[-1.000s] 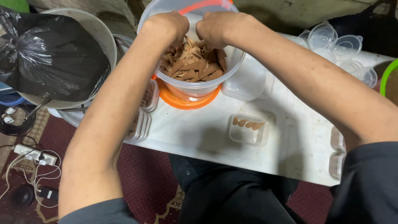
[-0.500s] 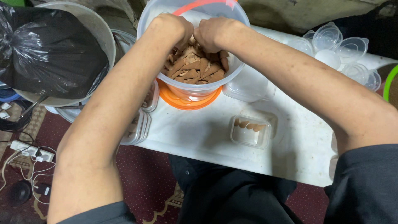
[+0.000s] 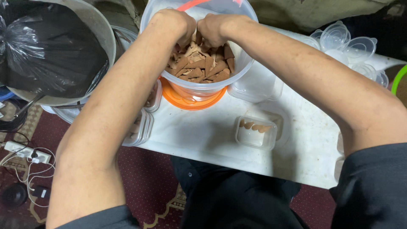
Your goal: The person puts pieces of baked bread into small plastic containers by hand.
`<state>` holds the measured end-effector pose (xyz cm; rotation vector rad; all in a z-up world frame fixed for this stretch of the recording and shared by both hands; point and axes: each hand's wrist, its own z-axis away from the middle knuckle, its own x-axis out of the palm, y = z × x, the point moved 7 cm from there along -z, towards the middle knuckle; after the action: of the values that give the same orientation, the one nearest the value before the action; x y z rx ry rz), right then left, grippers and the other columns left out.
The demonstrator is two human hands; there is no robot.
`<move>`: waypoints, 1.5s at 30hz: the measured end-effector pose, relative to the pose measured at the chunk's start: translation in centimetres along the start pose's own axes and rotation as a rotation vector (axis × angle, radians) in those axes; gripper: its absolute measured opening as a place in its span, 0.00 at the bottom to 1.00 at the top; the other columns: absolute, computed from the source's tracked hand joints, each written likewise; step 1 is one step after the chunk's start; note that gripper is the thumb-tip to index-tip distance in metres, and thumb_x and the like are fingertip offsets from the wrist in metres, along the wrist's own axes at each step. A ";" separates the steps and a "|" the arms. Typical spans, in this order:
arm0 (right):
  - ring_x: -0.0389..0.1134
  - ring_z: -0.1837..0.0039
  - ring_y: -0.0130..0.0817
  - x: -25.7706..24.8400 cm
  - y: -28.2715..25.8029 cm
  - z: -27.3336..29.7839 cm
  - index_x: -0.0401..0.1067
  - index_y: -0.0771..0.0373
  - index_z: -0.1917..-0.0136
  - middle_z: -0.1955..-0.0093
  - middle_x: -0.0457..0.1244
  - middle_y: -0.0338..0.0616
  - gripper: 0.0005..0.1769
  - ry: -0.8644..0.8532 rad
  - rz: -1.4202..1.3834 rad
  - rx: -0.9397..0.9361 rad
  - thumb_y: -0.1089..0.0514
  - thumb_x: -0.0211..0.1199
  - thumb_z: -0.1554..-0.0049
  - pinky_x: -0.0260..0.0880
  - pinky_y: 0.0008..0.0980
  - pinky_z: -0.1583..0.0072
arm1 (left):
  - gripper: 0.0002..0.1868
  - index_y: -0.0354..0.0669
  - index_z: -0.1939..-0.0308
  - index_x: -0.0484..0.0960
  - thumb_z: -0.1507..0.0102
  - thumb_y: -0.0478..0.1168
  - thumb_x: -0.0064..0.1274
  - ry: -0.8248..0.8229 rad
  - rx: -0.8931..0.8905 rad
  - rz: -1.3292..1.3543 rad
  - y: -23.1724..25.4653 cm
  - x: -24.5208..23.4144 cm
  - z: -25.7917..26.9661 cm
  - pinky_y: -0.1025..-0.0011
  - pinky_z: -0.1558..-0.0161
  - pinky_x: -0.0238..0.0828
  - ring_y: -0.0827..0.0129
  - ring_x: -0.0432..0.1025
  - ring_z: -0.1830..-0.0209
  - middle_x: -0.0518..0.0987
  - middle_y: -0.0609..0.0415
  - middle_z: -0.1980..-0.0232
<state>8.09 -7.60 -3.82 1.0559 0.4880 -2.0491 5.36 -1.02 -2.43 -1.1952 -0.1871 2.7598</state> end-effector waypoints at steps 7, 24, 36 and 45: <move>0.70 0.45 0.58 0.6 0.1 -0.9 0.73 0.65 0.39 0.41 0.65 0.59 0.21 0.028 0.110 -0.029 0.48 0.57 0.38 0.71 0.52 0.47 | 0.08 0.42 0.61 0.90 0.41 0.34 0.56 0.004 -0.014 -0.033 0.1 -0.1 -0.6 0.61 0.57 0.73 0.59 0.79 0.60 0.87 0.54 0.61; 0.69 0.44 0.52 -0.7 -1.9 4.1 0.74 0.58 0.39 0.41 0.66 0.51 0.21 -0.050 0.050 -0.037 0.46 0.58 0.41 0.70 0.49 0.46 | 0.14 0.39 0.49 0.82 0.39 0.32 0.54 0.114 0.039 0.018 0.2 0.1 -3.3 0.56 0.56 0.75 0.52 0.78 0.57 0.83 0.47 0.53; 0.64 0.59 0.46 -4.0 -1.2 13.7 0.72 0.58 0.53 0.63 0.65 0.48 0.08 0.182 -0.117 -0.226 0.60 0.52 0.42 0.64 0.44 0.55 | 0.22 0.47 0.42 0.76 0.40 0.34 0.57 0.166 0.159 0.009 3.1 -0.9 -1.5 0.51 0.58 0.74 0.45 0.77 0.54 0.78 0.43 0.50; 0.63 0.66 0.28 -4.7 0.5 21.7 0.77 0.57 0.53 0.65 0.69 0.33 0.05 0.554 -0.352 -0.498 0.61 0.60 0.40 0.59 0.29 0.56 | 0.15 0.45 0.49 0.82 0.40 0.34 0.56 0.195 0.276 -0.158 5.1 -1.0 -1.3 0.54 0.60 0.73 0.45 0.77 0.55 0.77 0.42 0.49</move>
<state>-1.11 -19.29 12.74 1.2723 1.4711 -1.7426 6.64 -6.13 -3.47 -1.2999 0.1111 2.4201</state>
